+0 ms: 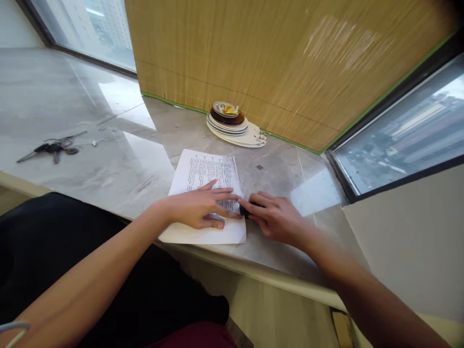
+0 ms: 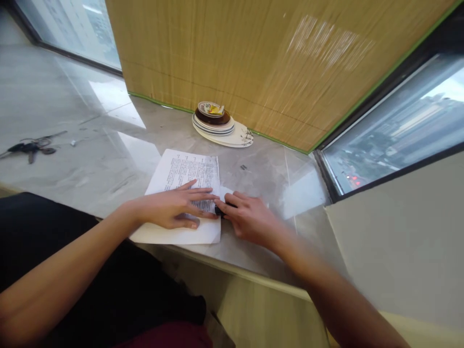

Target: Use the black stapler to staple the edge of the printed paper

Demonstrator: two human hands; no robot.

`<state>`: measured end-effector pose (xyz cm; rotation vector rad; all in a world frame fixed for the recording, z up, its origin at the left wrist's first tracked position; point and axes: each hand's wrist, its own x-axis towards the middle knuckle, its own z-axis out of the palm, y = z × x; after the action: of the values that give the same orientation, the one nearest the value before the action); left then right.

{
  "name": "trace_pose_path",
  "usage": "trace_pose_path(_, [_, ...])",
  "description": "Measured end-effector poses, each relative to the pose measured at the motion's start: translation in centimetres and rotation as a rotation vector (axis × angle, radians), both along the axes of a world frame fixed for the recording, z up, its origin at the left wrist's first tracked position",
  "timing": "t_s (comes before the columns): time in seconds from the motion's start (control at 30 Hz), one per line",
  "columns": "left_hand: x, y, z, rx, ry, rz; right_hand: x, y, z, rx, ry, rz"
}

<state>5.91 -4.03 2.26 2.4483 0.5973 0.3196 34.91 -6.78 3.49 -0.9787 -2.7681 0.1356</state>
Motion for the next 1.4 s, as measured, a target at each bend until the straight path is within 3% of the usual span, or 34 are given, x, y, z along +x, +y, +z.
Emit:
trace_pose_path(0.13, [-0.3, 0.2, 0.0, 0.102, 0.036, -0.079, 1.4, 1.9, 1.0, -0.229, 0.151, 0.103])
trace_pose_path(0.27, [-0.5, 0.2, -0.2, 0.181, 0.075, -0.139, 6.0, 4.8, 1.5, -0.47, 0.211, 0.183])
trace_pose_path(0.33, [-0.6, 0.2, -0.3, 0.197, 0.055, -0.138, 7.9, 5.8, 0.9, -0.519, 0.281, 0.131])
trace_pose_path(0.43, [-1.2, 0.8, 0.0, 0.252, -0.102, -0.051, 8.1, 6.2, -0.3, -0.533, 0.652, -0.14])
trace_pose_path(0.5, [-2.2, 1.7, 0.5, 0.31, -0.285, 0.103, 6.0, 6.3, -0.5, -0.49, 0.862, -0.327])
trace_pose_path(0.57, [-3.5, 2.6, 0.8, 0.36, -0.465, 0.316, 2.3, 6.3, -0.2, -0.417, 0.895, -0.413])
trace_pose_path(0.73, [-6.1, 4.2, 0.8, 0.406, -0.587, 0.833, -8.3, 6.8, 0.8, -0.327, 0.69, -0.318])
trace_pose_path(0.83, [-6.6, 4.3, 0.6, 0.371, -0.58, 0.918, -12.2, 7.0, 0.0, -0.36, 0.587, -0.268])
trace_pose_path(0.9, [-6.5, 4.3, 0.5, 0.343, -0.565, 0.919, -12.8, 6.9, -0.8, -0.364, 0.556, -0.249])
trace_pose_path(1.03, [-6.2, 4.3, 0.2, 0.321, -0.523, 0.893, -10.0, 5.9, -1.9, -0.338, 0.524, -0.355])
trace_pose_path(1.27, [-6.2, 4.6, 0.0, 0.291, -0.527, 0.898, 0.8, 5.9, -1.9, -0.364, 0.637, -0.533])
trace_pose_path(1.33, [-6.3, 4.6, 0.0, 0.284, -0.537, 0.913, 3.3, 7.0, -2.2, -0.24, 0.611, -0.584])
trace_pose_path(1.4, [-6.3, 4.7, 0.0, 0.274, -0.536, 0.92, 5.2, 8.1, -3.1, -0.031, 0.446, -0.664])
